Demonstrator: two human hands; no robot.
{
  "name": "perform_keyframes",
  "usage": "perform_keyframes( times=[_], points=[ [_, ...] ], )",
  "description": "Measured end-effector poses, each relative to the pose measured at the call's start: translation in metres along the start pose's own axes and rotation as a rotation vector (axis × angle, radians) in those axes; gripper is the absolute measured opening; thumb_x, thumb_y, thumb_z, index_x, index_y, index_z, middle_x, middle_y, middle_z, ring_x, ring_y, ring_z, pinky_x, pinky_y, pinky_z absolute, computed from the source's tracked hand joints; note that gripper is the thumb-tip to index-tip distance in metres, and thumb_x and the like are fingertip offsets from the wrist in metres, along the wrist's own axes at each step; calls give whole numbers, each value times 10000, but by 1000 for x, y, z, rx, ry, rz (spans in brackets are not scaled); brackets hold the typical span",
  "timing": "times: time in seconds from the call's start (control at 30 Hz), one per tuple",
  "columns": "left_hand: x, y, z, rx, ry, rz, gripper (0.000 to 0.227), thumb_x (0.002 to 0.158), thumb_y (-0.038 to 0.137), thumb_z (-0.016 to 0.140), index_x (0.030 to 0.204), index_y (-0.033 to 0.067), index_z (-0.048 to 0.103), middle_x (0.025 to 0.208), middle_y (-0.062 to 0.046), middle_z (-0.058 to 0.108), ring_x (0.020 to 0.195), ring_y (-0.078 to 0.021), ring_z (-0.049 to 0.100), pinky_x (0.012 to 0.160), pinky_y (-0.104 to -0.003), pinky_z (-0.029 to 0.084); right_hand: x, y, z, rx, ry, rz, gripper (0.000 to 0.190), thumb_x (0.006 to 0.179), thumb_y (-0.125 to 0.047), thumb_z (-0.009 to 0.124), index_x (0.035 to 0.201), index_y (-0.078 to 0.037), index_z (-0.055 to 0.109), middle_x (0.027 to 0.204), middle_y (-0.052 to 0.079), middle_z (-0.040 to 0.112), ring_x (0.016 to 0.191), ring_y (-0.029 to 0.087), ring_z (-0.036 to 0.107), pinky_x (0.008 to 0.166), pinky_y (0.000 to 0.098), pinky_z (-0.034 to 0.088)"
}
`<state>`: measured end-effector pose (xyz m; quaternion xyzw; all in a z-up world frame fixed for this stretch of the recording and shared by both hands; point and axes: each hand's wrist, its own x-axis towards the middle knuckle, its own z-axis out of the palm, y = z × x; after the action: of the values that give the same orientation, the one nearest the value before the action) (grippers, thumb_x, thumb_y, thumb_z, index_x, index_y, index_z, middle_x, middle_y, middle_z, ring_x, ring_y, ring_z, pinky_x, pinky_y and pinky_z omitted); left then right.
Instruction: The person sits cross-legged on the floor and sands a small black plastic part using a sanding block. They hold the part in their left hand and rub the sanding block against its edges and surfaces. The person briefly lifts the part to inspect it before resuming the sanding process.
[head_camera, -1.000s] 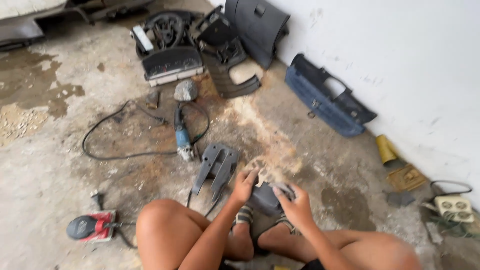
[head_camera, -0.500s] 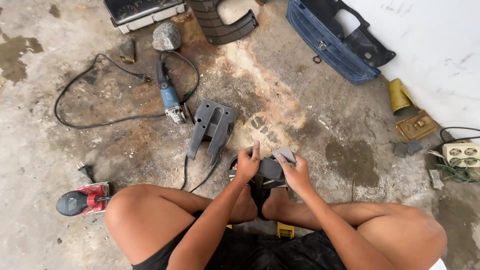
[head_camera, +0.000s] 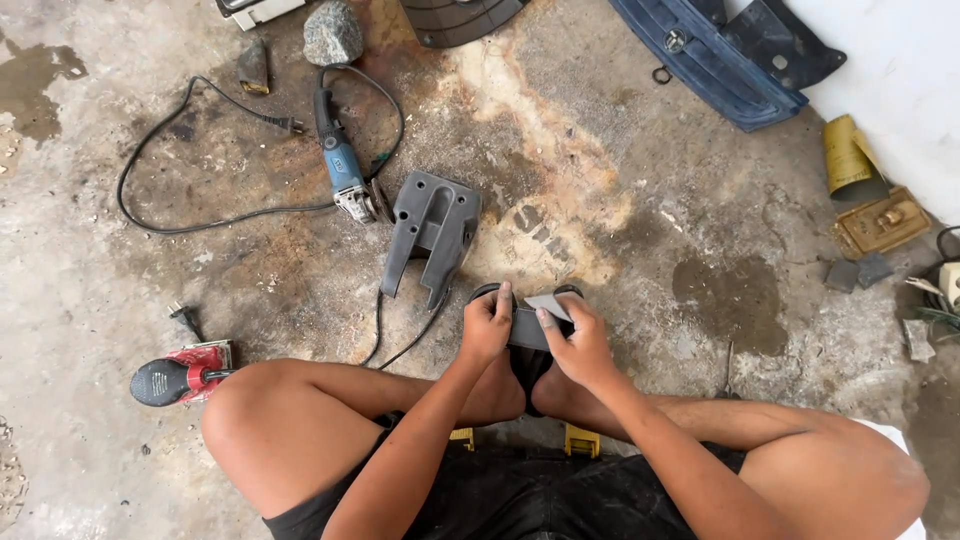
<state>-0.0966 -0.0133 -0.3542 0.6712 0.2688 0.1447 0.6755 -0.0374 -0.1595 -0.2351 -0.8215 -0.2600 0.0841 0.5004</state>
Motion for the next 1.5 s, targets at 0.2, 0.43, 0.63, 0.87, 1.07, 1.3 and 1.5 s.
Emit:
perform_keyframes(
  times=[0.2,0.43,0.63,0.87,1.07,1.3,1.5],
  points=[
    [-7,8,5,-71,16,-53,639,1161,401,348,571,170,427,455,-34,332,443,-142,243,465,-340,294,-2,14,-2,63,-17,-21,164,1016,-128,654,1039,6,745,920,196,741,913,373,734,786,468,591],
    [-6,-4,8,-42,84,-11,662,1139,342,416,507,145,440,430,-69,398,446,-171,298,502,-375,345,-9,22,-8,107,-44,-3,229,1019,-124,622,1156,28,724,1058,252,746,1098,455,670,862,543,571],
    [-26,-23,29,115,276,42,586,1086,298,494,666,-95,605,894,-441,580,978,-649,520,991,-601,393,-33,-17,-37,-332,-39,-359,284,974,-5,608,1227,-38,733,1206,184,734,1201,409,653,1008,530,533],
    [1,-126,45,40,411,13,495,1063,344,574,865,-77,745,1071,-380,687,1217,-597,528,1182,-572,335,-44,28,-35,-433,-3,-344,475,842,-17,661,1262,-215,759,1355,124,679,1171,364,666,968,490,561],
    [-6,-95,48,137,428,38,481,1072,290,549,758,-31,722,910,-332,699,1117,-536,598,1105,-526,405,-43,33,-34,-369,12,-166,345,993,-199,621,1314,-267,724,1314,89,565,1166,345,650,999,454,545],
    [-15,-49,40,210,310,33,618,1077,404,562,554,75,589,721,-247,642,950,-490,623,1066,-521,399,-44,49,-17,-415,28,-126,360,982,-238,639,1326,-301,722,1171,36,601,1009,302,694,805,428,593],
    [-37,-13,32,166,118,5,651,1100,393,470,541,72,564,638,-227,622,711,-424,611,791,-472,476,-48,60,1,-530,-103,-273,520,916,-285,650,1426,-386,624,1143,114,558,832,415,715,687,505,625]
  ],
)
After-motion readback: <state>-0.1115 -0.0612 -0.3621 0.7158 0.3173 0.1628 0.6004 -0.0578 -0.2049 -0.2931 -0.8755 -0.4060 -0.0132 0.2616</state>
